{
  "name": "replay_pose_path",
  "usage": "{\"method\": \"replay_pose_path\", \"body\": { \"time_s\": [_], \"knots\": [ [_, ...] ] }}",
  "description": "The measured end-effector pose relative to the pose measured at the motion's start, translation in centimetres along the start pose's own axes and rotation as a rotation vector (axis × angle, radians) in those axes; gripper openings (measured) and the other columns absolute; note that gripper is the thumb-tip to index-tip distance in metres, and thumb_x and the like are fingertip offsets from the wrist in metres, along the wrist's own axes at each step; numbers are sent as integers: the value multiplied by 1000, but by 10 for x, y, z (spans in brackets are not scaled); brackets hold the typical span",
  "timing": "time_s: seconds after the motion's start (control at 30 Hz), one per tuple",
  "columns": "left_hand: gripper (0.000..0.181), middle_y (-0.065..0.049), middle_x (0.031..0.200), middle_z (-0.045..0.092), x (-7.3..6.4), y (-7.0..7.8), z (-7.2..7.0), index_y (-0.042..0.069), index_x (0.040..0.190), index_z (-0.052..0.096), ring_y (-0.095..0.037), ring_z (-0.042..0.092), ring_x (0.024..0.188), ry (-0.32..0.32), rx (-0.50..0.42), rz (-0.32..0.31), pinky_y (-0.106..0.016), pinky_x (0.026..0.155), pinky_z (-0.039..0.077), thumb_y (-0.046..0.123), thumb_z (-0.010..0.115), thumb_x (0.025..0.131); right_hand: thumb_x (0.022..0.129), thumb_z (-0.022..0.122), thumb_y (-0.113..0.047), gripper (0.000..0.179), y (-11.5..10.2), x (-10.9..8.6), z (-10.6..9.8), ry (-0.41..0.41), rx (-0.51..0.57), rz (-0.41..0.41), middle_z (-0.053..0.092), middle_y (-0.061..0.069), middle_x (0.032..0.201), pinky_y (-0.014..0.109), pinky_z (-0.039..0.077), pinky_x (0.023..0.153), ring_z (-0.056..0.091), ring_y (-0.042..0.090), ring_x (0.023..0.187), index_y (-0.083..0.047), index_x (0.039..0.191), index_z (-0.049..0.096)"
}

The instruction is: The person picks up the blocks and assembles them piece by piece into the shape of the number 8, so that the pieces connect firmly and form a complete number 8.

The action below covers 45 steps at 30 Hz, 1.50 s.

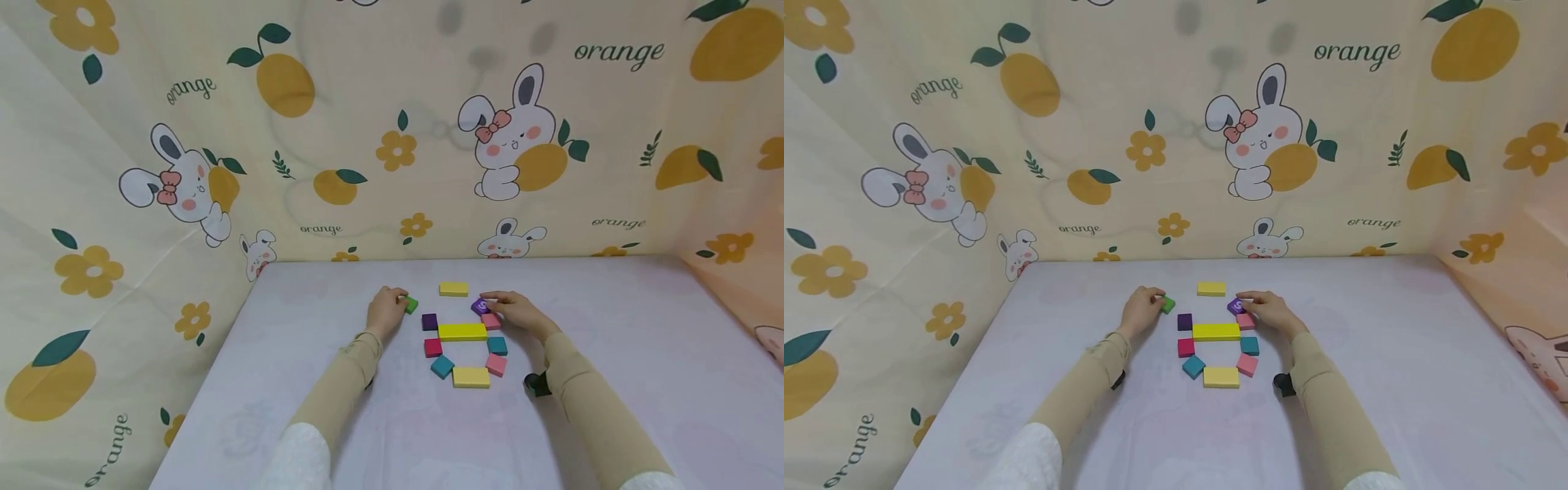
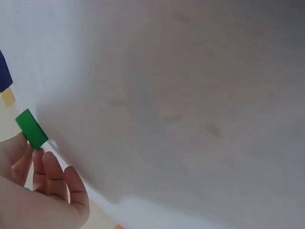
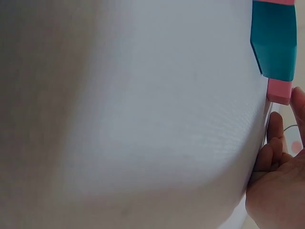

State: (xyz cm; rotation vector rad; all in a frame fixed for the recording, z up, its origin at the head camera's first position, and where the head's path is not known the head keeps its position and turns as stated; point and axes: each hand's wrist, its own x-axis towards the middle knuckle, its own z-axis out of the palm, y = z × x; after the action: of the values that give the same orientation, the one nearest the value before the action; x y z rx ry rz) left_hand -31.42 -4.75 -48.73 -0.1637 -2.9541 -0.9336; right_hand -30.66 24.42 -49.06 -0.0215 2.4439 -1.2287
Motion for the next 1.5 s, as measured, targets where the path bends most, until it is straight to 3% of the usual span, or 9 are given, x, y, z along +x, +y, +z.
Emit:
{"method": "replay_pose_path", "body": {
  "time_s": [0.23,0.57,1.0,1.23,1.5],
  "knots": [
    [25,-7,93,61,0,11,4,11,110,67,-17,55,82,-1,-29,-27,-30,71,44,23,59,90,96,46,-34,46,-6,-3,1,8,-3,6,31,23,145,62,25,105,28,41,128,-19,139,44],
    [25,-2,93,65,2,23,10,17,109,68,-15,55,81,-53,-59,-77,-30,71,45,28,59,89,97,46,-34,45,-5,-2,3,10,-7,13,35,23,142,61,27,103,30,39,125,-19,139,44],
    [22,5,96,70,0,36,18,25,103,70,-14,60,87,-57,-26,-116,-45,84,39,37,62,86,97,45,-37,47,0,-3,5,15,-36,-9,35,24,142,62,26,104,30,41,126,-18,139,44],
    [23,7,99,70,0,40,17,28,104,70,-14,60,93,-84,-20,-116,-48,87,36,40,62,86,97,45,-36,47,0,-1,2,17,-46,8,29,25,143,62,27,103,28,42,127,-21,141,41],
    [23,7,108,70,2,40,18,31,107,71,-17,59,106,-117,-30,-120,-53,94,34,41,62,87,95,47,-35,47,-2,0,2,23,-66,7,38,24,138,59,31,101,32,40,123,-19,139,44]
  ]
}}
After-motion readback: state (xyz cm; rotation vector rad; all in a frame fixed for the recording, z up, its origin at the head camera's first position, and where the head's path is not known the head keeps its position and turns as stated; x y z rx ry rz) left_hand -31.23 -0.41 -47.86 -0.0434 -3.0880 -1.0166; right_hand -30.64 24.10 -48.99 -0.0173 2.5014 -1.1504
